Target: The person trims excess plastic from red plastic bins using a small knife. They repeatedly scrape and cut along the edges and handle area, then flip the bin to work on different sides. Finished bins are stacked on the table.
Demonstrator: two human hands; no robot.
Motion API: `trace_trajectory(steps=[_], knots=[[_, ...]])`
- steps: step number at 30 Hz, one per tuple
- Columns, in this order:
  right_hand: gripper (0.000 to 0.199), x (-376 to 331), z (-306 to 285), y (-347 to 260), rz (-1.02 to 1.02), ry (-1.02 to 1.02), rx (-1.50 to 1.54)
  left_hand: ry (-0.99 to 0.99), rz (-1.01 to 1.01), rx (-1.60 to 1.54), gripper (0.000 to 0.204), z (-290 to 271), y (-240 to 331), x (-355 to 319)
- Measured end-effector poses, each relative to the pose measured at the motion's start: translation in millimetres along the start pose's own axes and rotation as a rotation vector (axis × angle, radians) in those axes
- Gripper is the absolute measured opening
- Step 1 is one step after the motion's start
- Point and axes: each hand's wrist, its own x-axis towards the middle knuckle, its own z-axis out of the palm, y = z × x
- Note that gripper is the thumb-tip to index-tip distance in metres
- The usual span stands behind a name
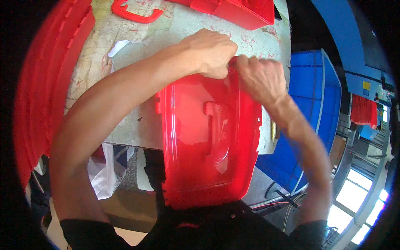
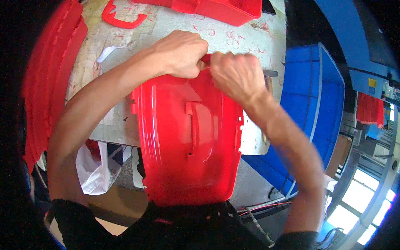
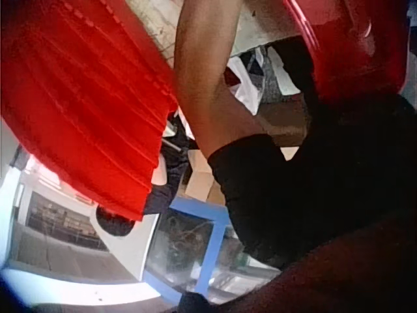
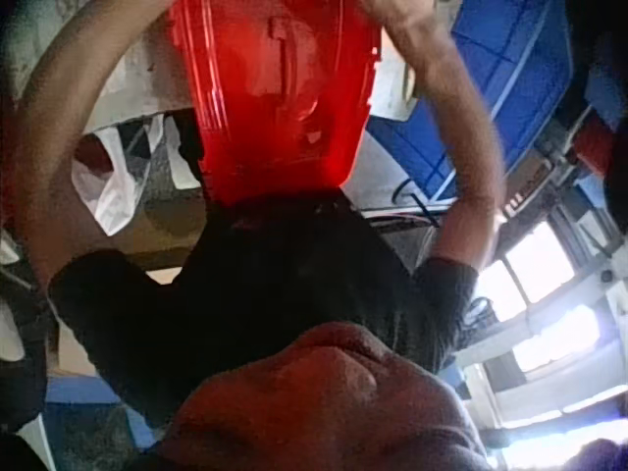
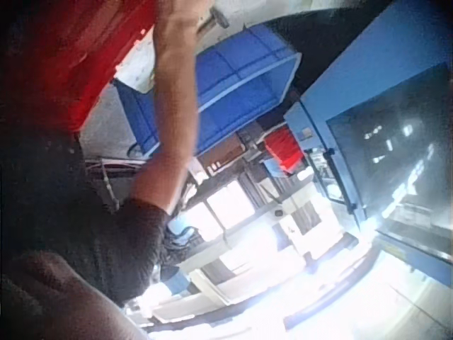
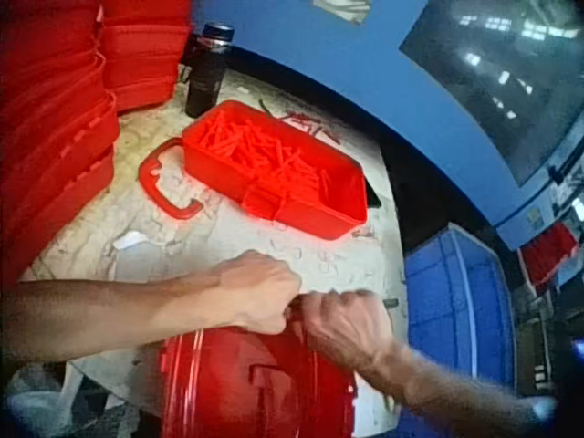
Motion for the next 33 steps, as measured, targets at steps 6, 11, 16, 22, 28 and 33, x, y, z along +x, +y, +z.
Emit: trace_trajectory(steps=[6,11,16,22,28,33], knots=[[0.011,-18.9,15.8,-16.3,0.19,0.14,0.14,-0.15,-0.022,0.036,0.024,-16.3,8.3,6.2],[0.015,-5.7,-2.8,15.3,-0.322,0.116,-0.128,-0.134,-0.032,-0.005,0.023,-9.3,10.0,7.2],[0.011,-7.2,-0.7,0.6,-0.124,0.104,-0.043,-0.078,-0.012,-0.008,0.026,-7.7,3.4,-1.9],[0.021,-25.5,14.7,-9.2,0.029,0.188,0.184,-0.133,-0.088,0.0,0.034,-16.7,7.7,-7.2],[0.023,-24.2,1.1,-7.0,0.165,-0.091,0.372,-0.128,-0.118,0.004,0.032,-16.0,12.6,-8.9],[0.014,-16.3,-0.7,-2.4,0.098,-0.055,0.295,-0.122,-0.111,0.037,0.027,-15.5,13.5,-8.0]])
